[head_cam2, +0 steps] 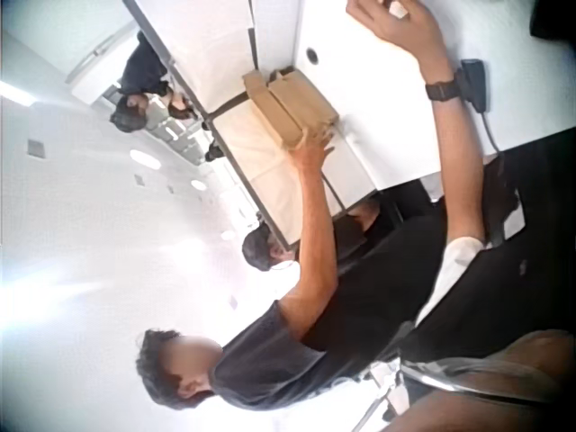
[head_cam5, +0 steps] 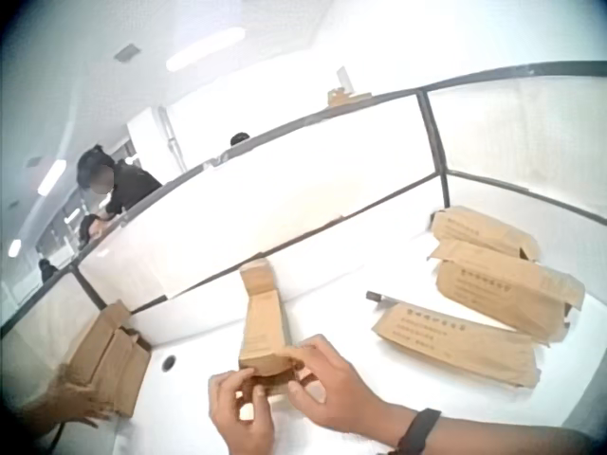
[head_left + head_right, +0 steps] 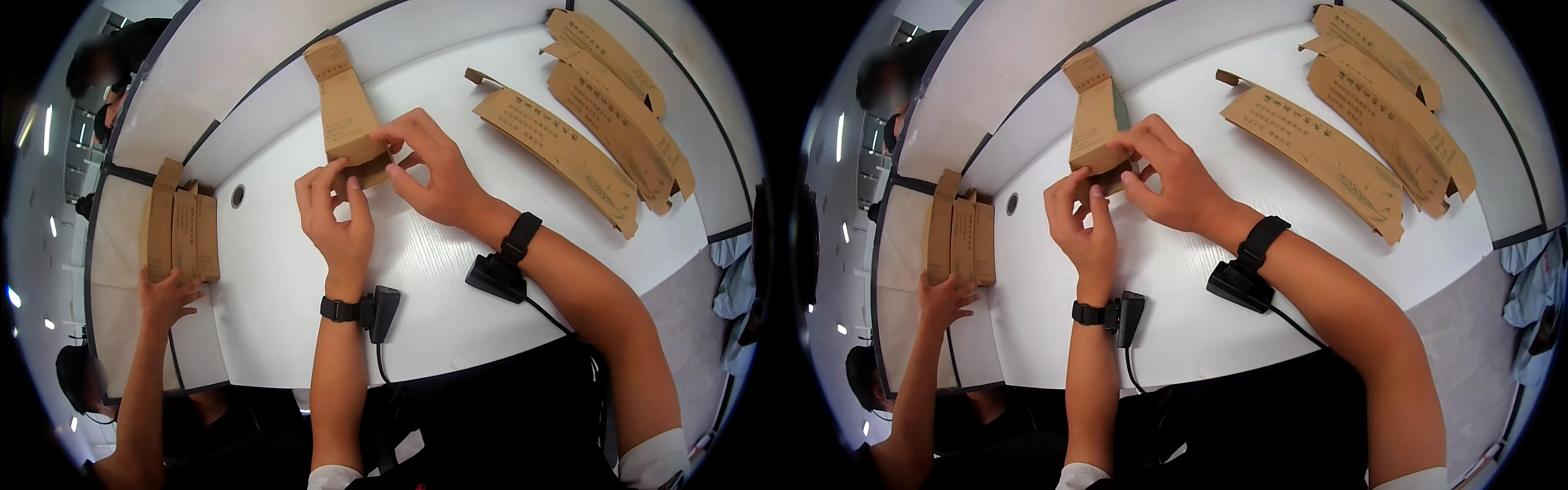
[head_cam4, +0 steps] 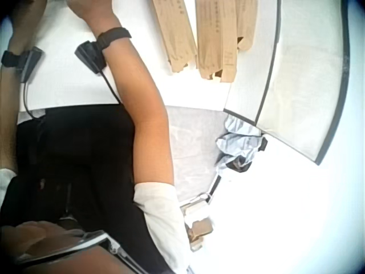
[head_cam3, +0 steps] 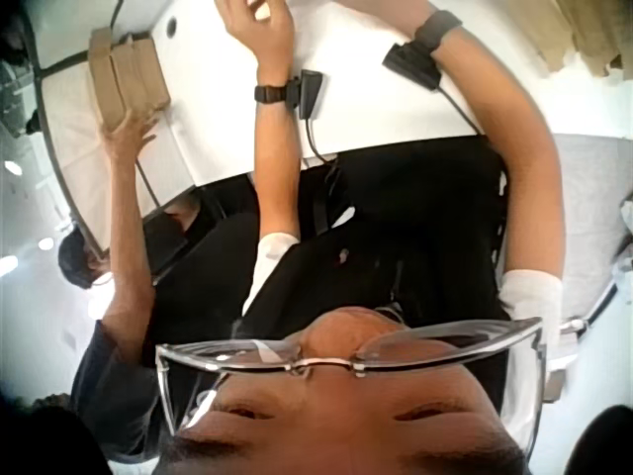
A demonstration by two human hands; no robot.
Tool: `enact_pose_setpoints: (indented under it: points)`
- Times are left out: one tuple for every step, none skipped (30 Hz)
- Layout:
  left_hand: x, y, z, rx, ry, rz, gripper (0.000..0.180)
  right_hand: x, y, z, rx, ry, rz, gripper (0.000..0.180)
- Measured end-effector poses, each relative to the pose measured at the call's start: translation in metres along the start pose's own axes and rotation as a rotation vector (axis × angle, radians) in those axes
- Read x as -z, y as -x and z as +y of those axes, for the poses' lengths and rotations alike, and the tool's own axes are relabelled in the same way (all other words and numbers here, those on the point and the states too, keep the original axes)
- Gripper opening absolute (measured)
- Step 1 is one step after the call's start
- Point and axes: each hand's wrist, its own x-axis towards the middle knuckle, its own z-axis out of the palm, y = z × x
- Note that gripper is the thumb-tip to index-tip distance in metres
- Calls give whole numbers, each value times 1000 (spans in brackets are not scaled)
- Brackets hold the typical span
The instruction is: The person folds and assembles multiple small cardboard product boxes by hand on a white desk, placing the finished boxes to the side.
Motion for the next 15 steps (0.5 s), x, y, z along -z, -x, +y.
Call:
enact_pose_setpoints:
  points:
    - [1, 0, 0, 34, 4, 26, 16, 0, 0, 1, 0, -1, 2, 35]
    - [1, 0, 0, 67, 10, 52, 15, 1, 0, 3, -70, -118, -6, 42]
    - [0, 0, 0, 66, 11, 50, 15, 2, 0, 6, -140, -236, -13, 48]
    - [-1, -1, 1, 67, 9, 25, 14, 1, 0, 13, -189, -254, -23, 57]
    - [-1, -1, 1, 69, 2, 0, 14, 0, 0, 15, -189, -257, -22, 57]
    - [0, -1, 4, 88, 47, -35, 12, -1, 0, 16, -245, -235, -40, 60]
    - [-1, -1, 5, 87, 44, -38, 12, -2, 0, 17, -302, -213, -58, 63]
    - [-2, 0, 6, 97, 38, -47, 11, 0, 0, 17, -335, -247, -70, 63]
    - [-3, 1, 6, 107, 32, -57, 11, 1, -1, 17, -338, -246, -67, 63]
    - [-3, 2, 7, 156, 63, -70, 19, 1, -1, 17, -347, -270, -95, 60]
    - [-3, 2, 6, 155, 61, -71, 19, 1, -1, 17, -354, -296, -126, 57]
    - [-4, 3, 5, 112, 53, -65, 26, 1, -1, 18, -354, -299, -124, 57]
    - [-4, 3, 4, 69, 45, -59, 33, 0, -1, 18, -321, -246, -114, 56]
    - [-6, 3, 4, 69, 48, -62, 33, 2, 0, 19, -290, -189, -103, 55]
    - [-7, 3, 4, 50, 39, -106, 38, 4, 0, 22, -293, -186, -100, 55]
